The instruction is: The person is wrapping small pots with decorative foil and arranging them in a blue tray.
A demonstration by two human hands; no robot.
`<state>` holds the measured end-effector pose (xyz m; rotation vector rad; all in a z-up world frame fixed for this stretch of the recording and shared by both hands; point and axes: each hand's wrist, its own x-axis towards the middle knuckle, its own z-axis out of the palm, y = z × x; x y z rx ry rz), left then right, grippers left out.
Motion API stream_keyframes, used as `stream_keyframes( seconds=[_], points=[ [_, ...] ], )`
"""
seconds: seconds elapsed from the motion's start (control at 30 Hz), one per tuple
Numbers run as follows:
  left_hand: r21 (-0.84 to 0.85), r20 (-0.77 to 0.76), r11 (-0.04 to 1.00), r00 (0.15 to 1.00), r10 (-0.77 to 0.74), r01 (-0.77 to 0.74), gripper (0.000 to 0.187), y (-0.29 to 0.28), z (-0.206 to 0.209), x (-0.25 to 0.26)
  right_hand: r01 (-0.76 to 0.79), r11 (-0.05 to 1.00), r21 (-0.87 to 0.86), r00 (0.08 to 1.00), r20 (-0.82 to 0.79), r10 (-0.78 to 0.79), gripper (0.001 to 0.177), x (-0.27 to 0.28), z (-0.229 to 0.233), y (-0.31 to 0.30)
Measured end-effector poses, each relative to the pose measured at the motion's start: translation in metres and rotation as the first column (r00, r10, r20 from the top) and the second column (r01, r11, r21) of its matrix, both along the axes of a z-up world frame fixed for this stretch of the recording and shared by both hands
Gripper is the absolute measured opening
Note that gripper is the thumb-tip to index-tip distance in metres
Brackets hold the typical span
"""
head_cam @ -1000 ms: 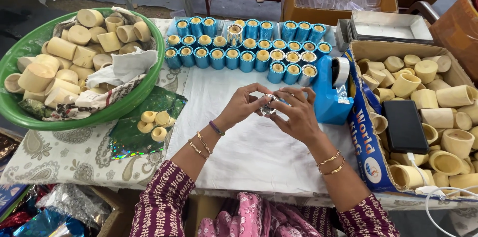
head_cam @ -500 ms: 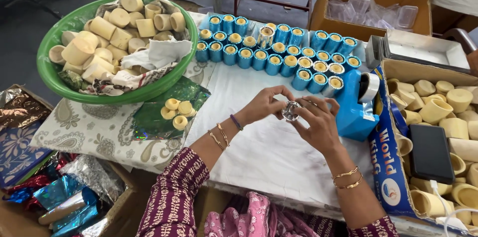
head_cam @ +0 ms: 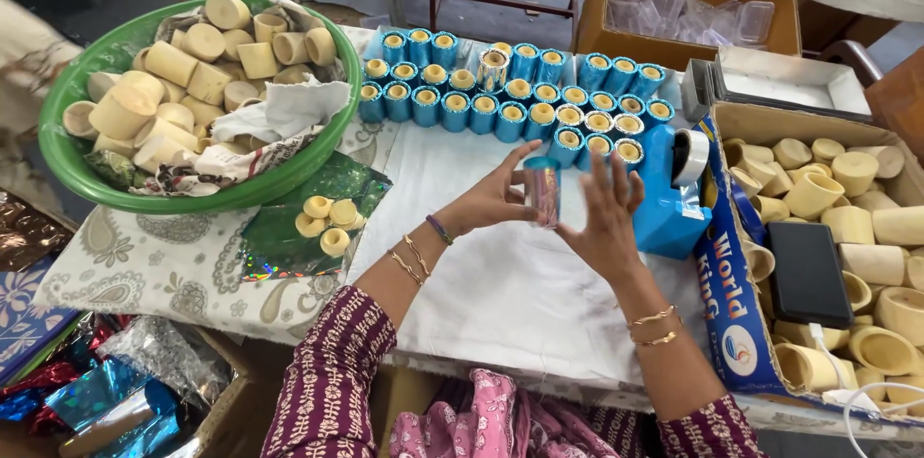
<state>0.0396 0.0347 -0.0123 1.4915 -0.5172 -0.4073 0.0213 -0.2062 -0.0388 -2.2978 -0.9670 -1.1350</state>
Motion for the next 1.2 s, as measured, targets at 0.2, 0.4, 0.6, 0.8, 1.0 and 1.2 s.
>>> stream_keyframes(
  seconds=[0.2,0.4,0.6,0.8,1.0,1.2],
  points=[
    [0.011,0.182,0.999,0.983,0.034,-0.037,0.081,-0.006,-0.061,0.026,0.006,0.974,0.228,0.715,-0.681,0.155,0.079,0.014,-0.014,-0.009],
    [0.174,0.315,0.984,0.949,-0.018,-0.039,0.065,-0.007,-0.053,0.02,0.099,0.943,0.318,0.585,-0.785,0.204,0.04,0.008,-0.008,0.008],
    [0.124,0.193,0.966,0.96,0.202,-0.228,0.044,-0.031,-0.124,0.048,0.1,0.959,0.265,0.683,-0.719,0.128,0.038,0.003,-0.007,0.014],
    [0.185,0.347,0.907,0.889,0.299,-0.378,0.046,-0.035,-0.099,0.038,0.128,0.91,0.395,0.518,-0.809,0.278,0.03,0.007,-0.007,0.013],
    [0.104,0.265,0.936,0.917,0.299,-0.335,0.048,-0.032,-0.087,0.031,0.15,0.916,0.371,0.352,-0.886,0.301,0.029,0.022,0.011,0.018],
    [0.138,0.192,0.927,0.927,0.322,-0.35,0.052,-0.032,-0.07,0.023,0.19,0.789,0.585,0.327,-0.795,0.511,0.017,0.035,-0.021,0.023]
  ],
)
